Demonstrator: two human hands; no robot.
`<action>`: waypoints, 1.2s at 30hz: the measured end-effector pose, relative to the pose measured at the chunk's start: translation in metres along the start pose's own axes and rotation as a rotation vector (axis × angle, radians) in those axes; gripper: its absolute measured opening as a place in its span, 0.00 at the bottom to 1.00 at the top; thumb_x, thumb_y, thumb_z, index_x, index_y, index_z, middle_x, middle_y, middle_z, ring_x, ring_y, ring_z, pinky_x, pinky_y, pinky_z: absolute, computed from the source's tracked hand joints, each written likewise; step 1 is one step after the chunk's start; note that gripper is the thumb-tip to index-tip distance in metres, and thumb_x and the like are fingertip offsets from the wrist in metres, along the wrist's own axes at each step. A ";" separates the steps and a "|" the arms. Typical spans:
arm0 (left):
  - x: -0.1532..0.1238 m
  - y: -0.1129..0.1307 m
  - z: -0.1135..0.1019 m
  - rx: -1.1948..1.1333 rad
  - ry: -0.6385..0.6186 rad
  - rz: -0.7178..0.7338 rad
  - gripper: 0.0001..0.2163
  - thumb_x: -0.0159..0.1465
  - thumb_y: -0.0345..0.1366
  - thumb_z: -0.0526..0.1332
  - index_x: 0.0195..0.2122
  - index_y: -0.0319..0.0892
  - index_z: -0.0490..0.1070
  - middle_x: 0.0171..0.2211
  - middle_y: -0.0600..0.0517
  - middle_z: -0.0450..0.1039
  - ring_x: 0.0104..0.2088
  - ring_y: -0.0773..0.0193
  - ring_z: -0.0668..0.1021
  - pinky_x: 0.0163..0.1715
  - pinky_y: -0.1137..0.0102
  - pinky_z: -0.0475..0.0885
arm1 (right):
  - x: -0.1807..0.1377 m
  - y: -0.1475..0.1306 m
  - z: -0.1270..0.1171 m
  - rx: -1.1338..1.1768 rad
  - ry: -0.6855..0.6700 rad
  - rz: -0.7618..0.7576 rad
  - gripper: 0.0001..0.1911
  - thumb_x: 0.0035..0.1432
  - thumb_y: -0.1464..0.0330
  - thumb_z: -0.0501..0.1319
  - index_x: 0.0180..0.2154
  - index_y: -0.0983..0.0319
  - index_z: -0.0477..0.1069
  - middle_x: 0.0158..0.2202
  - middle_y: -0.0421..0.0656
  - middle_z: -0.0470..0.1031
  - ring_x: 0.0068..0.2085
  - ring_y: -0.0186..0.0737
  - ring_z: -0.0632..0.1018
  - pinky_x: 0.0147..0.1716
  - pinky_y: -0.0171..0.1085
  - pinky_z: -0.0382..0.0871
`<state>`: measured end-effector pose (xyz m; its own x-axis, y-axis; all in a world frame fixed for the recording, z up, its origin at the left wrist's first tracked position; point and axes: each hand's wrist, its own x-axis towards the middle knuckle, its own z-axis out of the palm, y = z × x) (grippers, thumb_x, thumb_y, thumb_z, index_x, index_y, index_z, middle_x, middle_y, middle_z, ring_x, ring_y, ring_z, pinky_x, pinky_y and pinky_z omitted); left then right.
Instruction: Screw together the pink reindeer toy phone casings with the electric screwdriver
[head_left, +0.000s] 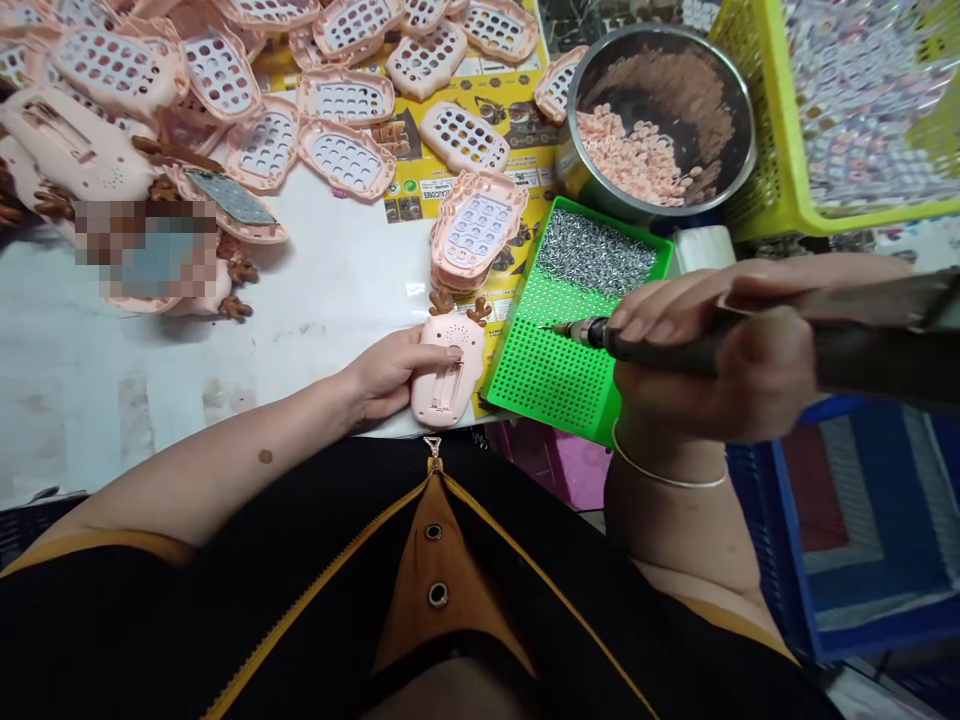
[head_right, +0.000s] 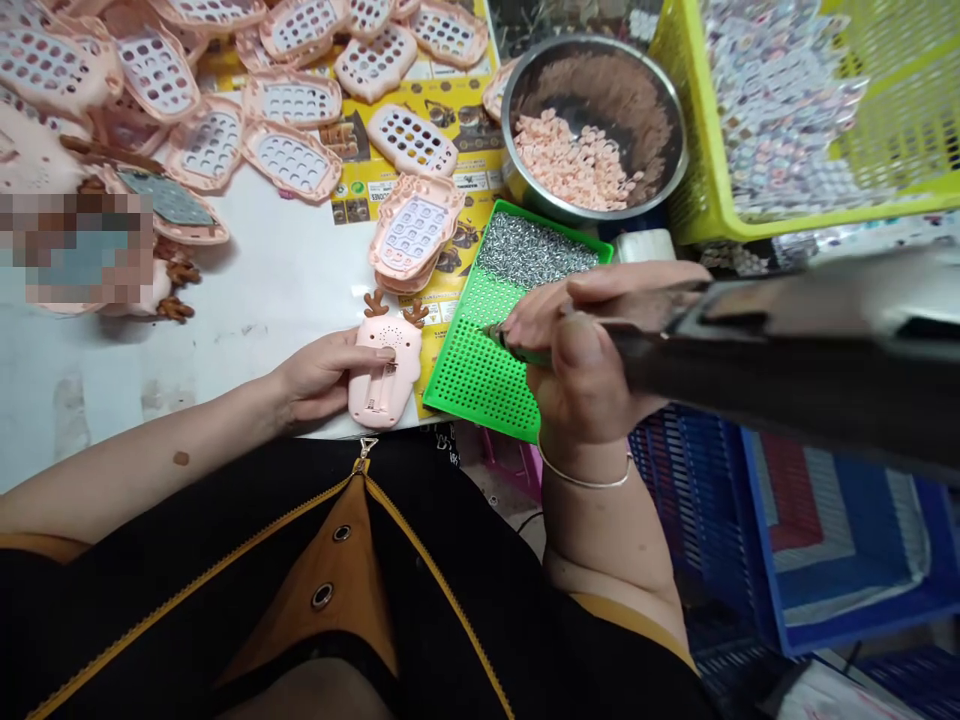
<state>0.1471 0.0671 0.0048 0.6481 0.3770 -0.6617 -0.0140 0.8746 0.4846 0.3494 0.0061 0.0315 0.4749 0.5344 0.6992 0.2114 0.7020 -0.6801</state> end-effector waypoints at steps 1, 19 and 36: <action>0.000 0.000 0.000 0.004 0.002 0.003 0.11 0.55 0.22 0.66 0.40 0.36 0.76 0.33 0.47 0.82 0.32 0.60 0.82 0.43 0.62 0.77 | 0.000 -0.009 0.005 0.000 -0.024 0.027 0.10 0.59 0.57 0.67 0.31 0.55 0.73 0.17 0.31 0.62 0.16 0.32 0.67 0.16 0.36 0.68; 0.000 -0.004 0.001 0.064 -0.023 0.036 0.12 0.53 0.25 0.69 0.39 0.35 0.77 0.33 0.48 0.80 0.33 0.62 0.79 0.41 0.66 0.73 | -0.023 0.001 0.041 0.185 -0.348 0.126 0.06 0.58 0.62 0.68 0.39 0.50 0.75 0.21 0.32 0.71 0.17 0.34 0.71 0.15 0.36 0.69; 0.000 -0.002 0.000 0.095 0.028 -0.016 0.13 0.53 0.23 0.68 0.41 0.35 0.77 0.36 0.44 0.82 0.34 0.59 0.81 0.40 0.64 0.75 | 0.003 -0.019 0.022 0.105 -0.170 0.012 0.06 0.59 0.60 0.68 0.33 0.54 0.75 0.17 0.32 0.63 0.15 0.33 0.67 0.12 0.37 0.66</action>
<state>0.1478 0.0652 0.0038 0.6260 0.3729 -0.6849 0.0692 0.8482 0.5251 0.3280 0.0048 0.0515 0.3238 0.6083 0.7247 0.1119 0.7359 -0.6678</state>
